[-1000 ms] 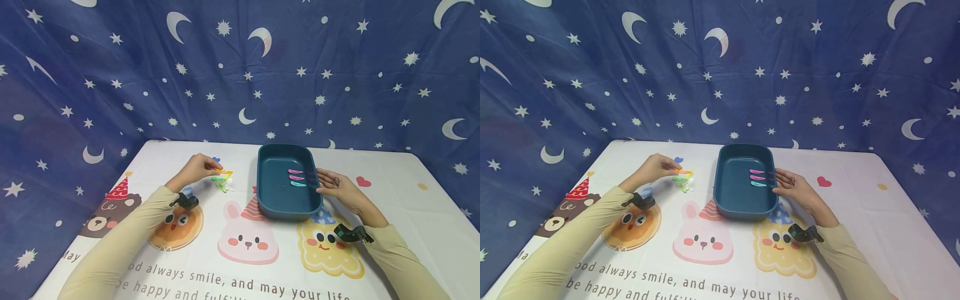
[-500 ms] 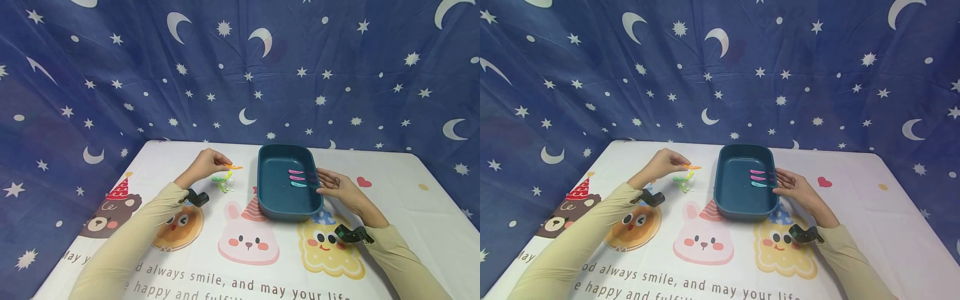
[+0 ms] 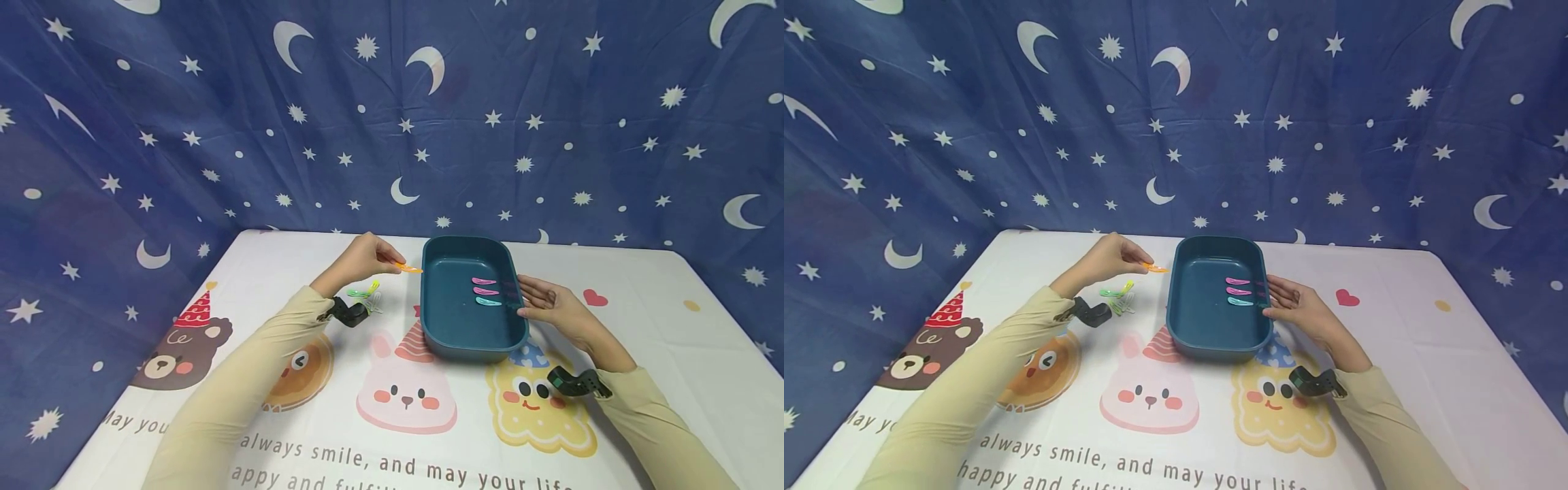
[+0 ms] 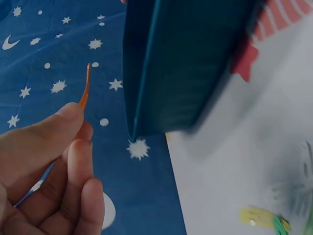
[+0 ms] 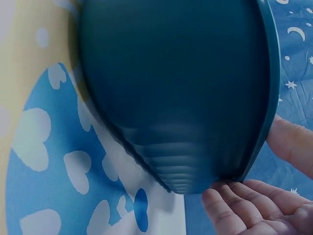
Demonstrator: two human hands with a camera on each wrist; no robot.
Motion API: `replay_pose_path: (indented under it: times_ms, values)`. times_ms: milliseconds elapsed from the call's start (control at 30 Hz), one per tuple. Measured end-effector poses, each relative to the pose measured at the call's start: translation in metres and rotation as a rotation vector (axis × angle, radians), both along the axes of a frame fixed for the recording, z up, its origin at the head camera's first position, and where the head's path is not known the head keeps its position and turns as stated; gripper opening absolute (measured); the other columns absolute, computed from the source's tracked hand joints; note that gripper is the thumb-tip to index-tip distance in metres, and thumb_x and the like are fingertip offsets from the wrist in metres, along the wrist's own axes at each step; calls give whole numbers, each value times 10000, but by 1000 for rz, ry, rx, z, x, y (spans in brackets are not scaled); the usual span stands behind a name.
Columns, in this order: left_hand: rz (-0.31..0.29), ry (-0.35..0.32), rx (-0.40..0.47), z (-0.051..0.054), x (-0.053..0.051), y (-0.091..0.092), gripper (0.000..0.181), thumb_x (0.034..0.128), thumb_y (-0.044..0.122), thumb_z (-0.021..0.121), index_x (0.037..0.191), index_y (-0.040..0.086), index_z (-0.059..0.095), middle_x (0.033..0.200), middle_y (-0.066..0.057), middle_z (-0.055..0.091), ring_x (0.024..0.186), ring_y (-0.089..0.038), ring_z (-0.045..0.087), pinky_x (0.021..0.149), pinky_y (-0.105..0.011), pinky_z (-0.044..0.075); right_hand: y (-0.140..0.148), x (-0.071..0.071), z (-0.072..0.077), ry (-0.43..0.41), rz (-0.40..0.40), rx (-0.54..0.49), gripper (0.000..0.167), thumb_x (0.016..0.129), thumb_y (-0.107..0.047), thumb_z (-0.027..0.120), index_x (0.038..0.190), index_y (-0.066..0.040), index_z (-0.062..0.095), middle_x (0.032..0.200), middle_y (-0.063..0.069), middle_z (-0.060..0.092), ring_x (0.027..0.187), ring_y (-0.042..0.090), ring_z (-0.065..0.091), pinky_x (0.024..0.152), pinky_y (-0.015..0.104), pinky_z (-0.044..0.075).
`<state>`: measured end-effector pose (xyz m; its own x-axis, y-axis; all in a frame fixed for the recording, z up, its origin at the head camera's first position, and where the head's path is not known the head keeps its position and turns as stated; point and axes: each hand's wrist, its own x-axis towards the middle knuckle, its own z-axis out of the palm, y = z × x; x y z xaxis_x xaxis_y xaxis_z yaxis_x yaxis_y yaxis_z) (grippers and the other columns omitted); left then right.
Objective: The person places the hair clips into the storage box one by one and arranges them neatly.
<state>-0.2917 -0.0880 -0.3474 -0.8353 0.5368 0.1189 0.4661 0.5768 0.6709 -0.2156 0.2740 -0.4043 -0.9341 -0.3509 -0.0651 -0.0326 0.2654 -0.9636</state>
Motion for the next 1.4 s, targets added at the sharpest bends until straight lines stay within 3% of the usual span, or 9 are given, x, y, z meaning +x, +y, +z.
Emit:
replay_pose_path:
  times_ms: [500,767,1400]
  values:
    - [-93,-36,-56,8,-8,46,164,770,78,757,931,50,755,864,-92,743,747,-127,681,659,-187,526,-1,1,3,-7,-2,8,761,876,-94,646,1465,61,189,1523,264,197,1379,339,254,902,95,443]
    - [-101,-54,-91,11,-10,72,170,762,94,767,925,45,754,869,-97,743,769,-146,683,669,-182,525,-1,1,3,-17,-8,13,760,876,-93,646,1468,52,192,1526,255,203,1379,294,286,899,99,447]
    - [-171,-12,-172,-6,-10,120,149,768,123,766,907,70,763,877,-64,745,770,-126,664,629,-137,486,-1,1,4,-27,-17,-1,764,873,-90,648,1467,55,190,1527,259,198,1383,355,238,897,91,443]
